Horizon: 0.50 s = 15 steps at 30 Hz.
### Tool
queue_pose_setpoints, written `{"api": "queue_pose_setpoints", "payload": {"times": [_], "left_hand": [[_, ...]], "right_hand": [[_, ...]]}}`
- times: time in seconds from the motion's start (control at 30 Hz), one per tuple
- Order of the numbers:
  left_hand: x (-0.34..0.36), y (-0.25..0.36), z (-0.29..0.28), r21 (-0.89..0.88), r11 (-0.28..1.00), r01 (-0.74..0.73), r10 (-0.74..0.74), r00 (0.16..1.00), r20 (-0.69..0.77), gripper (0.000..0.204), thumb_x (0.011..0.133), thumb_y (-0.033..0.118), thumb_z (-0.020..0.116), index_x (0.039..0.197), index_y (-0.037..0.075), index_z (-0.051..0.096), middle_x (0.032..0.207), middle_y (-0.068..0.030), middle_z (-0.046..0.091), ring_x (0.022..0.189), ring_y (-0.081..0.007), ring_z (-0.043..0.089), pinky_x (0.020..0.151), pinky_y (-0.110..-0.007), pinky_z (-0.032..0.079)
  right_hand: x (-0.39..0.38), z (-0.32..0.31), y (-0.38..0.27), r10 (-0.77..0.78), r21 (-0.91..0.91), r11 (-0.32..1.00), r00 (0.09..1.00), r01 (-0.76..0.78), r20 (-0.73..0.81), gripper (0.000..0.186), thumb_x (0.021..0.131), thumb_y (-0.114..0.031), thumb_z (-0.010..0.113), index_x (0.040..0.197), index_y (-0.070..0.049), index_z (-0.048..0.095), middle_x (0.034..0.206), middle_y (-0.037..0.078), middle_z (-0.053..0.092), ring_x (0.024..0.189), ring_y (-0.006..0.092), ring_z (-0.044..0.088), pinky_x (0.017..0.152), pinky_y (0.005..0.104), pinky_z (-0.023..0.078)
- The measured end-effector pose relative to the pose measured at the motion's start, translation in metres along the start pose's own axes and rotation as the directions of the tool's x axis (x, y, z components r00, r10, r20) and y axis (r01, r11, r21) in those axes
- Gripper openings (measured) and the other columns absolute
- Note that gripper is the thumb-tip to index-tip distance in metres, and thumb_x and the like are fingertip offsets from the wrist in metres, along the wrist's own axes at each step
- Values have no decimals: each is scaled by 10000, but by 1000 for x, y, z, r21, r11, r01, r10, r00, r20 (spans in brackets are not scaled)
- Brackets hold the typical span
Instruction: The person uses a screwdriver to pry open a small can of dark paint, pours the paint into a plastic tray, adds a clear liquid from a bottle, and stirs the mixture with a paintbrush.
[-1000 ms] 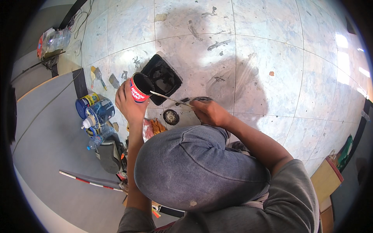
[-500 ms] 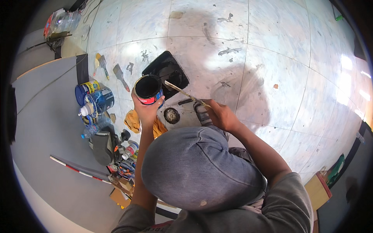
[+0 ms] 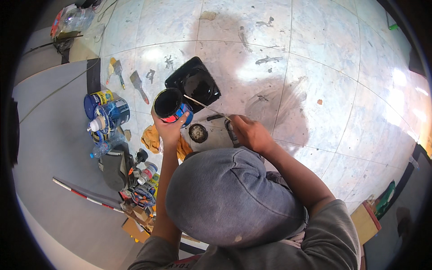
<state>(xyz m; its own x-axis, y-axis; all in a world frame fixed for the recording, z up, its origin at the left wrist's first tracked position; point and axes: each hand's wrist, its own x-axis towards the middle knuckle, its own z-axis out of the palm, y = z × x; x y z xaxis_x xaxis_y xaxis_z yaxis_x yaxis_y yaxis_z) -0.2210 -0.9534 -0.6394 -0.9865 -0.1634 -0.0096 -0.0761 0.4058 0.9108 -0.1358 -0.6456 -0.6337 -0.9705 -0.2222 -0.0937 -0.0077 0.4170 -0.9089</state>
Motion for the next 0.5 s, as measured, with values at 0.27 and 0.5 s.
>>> {"api": "queue_pose_setpoints", "payload": {"times": [0.27, 0.5], "left_hand": [[-8, -8, 0, 57, 998, -33, 29, 997, 67, 1115, 641, 64, 1051, 1552, 16, 410, 1463, -158, 590, 1323, -262, 638, 1143, -414, 530], [-6, -17, -19, -60, 997, -47, 56, 983, 173, 1168, 630, 75, 1067, 1574, 21, 382, 1468, -165, 587, 1341, -277, 633, 1147, -415, 535]], "right_hand": [[4, 5, -2, -17, 31, 999, 1000, 16, 13, 271, 1051, -74, 635, 1315, -33, 589, 1095, 232, 724, 903, 488, 726, 738, 544, 588], [29, 2, 14, -53, 143, 988, 998, 58, -37, 240, 1061, -58, 621, 1300, -42, 617, 1004, 239, 709, 879, 488, 718, 720, 519, 555]]}}
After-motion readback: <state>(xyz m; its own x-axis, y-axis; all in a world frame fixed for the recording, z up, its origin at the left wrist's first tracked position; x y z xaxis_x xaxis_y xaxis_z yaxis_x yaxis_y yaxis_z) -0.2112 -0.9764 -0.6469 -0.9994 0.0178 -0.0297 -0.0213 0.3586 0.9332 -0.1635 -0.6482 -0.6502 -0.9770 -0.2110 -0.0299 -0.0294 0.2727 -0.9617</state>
